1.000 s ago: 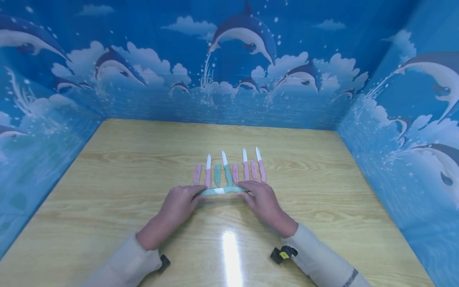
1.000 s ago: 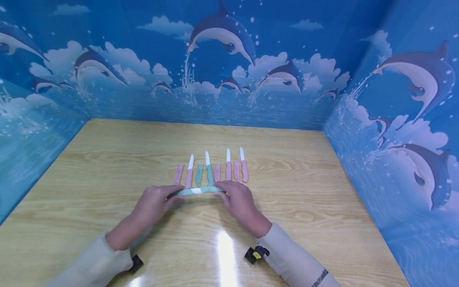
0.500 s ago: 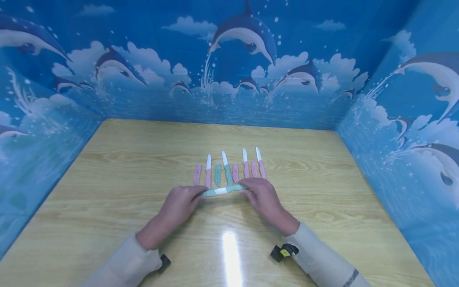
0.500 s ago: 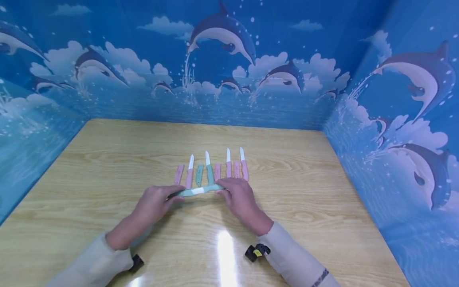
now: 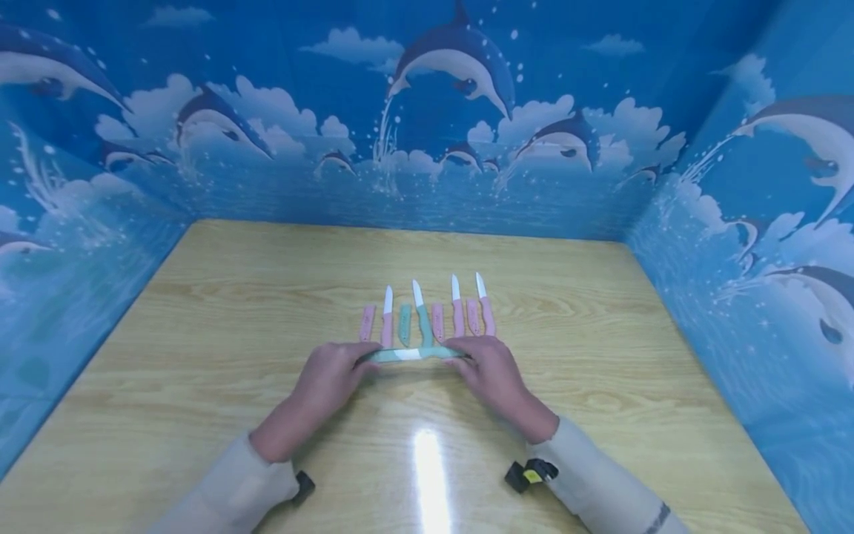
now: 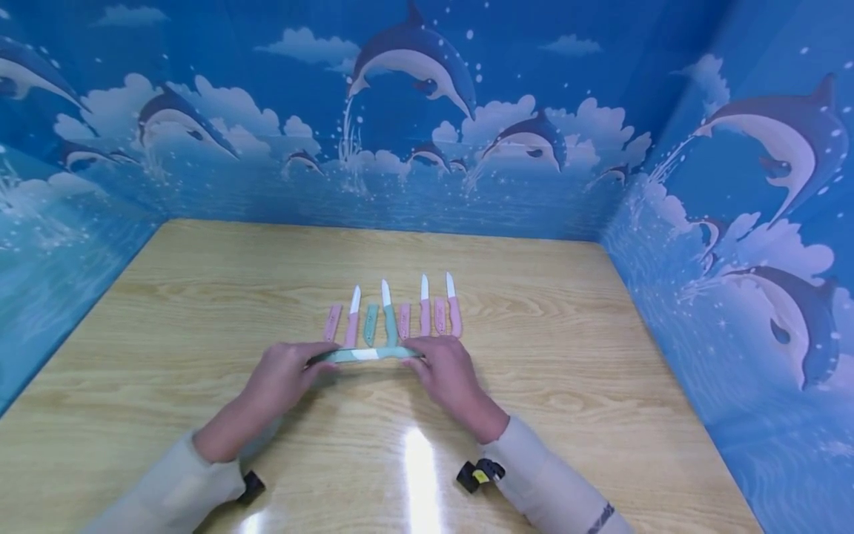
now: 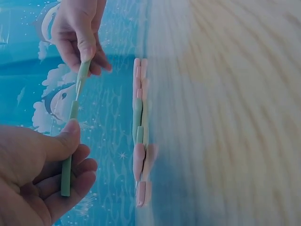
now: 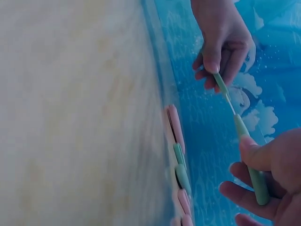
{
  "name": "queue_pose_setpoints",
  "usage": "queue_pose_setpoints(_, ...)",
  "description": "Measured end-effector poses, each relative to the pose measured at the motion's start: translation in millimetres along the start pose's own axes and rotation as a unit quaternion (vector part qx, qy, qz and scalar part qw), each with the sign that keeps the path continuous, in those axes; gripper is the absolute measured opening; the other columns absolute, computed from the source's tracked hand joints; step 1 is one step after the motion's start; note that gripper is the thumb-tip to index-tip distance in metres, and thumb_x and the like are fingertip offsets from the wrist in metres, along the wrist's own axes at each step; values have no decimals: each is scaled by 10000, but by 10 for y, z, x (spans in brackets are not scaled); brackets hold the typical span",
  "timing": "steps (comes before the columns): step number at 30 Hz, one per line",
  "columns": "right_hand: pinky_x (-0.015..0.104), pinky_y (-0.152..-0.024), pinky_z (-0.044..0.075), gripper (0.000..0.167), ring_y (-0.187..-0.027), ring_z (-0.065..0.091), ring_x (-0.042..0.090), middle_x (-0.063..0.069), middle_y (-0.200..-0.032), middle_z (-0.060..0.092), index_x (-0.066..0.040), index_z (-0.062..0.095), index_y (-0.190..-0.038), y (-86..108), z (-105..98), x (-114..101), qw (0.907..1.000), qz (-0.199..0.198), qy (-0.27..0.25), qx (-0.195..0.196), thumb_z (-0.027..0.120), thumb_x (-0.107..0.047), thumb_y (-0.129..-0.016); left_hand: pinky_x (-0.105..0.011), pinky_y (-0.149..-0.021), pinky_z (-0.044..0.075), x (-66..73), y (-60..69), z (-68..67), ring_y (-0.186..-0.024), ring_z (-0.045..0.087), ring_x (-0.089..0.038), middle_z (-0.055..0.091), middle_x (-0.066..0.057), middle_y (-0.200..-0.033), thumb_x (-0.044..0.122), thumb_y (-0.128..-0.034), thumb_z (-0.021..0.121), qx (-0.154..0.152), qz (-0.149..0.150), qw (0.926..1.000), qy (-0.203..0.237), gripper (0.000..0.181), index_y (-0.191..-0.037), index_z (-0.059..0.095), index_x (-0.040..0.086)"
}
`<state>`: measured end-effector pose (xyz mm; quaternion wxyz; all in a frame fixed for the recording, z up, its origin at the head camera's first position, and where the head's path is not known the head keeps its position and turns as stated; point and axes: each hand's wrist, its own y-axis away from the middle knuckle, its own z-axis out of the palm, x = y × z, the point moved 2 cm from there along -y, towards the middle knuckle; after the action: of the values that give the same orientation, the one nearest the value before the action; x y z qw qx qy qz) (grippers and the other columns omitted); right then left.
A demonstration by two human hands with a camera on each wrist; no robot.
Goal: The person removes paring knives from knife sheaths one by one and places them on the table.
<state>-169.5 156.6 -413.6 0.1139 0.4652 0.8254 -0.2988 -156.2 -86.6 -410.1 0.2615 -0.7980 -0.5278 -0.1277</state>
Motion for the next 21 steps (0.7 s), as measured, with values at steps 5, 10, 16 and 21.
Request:
queue_pose_setpoints(5, 428, -892, 542, 253, -968, 690, 236, 61, -1041, 734, -71, 741, -1036, -6, -23, 10, 9999, 81, -130, -6, 785, -148, -799, -345, -700, 598, -3, 3, -5, -802, 718, -229, 740, -118, -946, 143, -784, 799, -80, 16, 10000, -5, 304, -1074, 731, 79)
queue_pose_setpoints(10, 405, -878, 553, 249, -970, 690, 234, 59, -1033, 737, -80, 746, -1029, -26, -48, 26, 9996, 217, -153, -86, 789, -152, -795, -346, -692, 598, -3, -4, -12, -797, 720, -237, 739, -126, -944, 137, -783, 800, -15, 77, 10000, -28, 311, -1077, 729, 66)
queue_pose_setpoints(16, 388, -860, 564, 251, -959, 695, 214, 54, -1016, 739, -81, 748, -1032, -20, -91, 26, 9982, 430, -324, -277, 793, -150, -795, -324, -665, 596, 1, -11, -17, -777, 719, -224, 741, -122, -927, 141, -776, 806, -2, 121, 9999, -35, 306, -1065, 733, 73)
queue_pose_setpoints(21, 388, -865, 560, 241, -947, 691, 211, 56, -1000, 738, -73, 745, -1023, -20, -117, 36, 9971, 584, -366, -309, 791, -122, -791, -310, -667, 595, 10, -14, -2, -773, 718, -205, 743, -109, -922, 149, -773, 808, -22, 147, 9999, -62, 309, -1065, 734, 78)
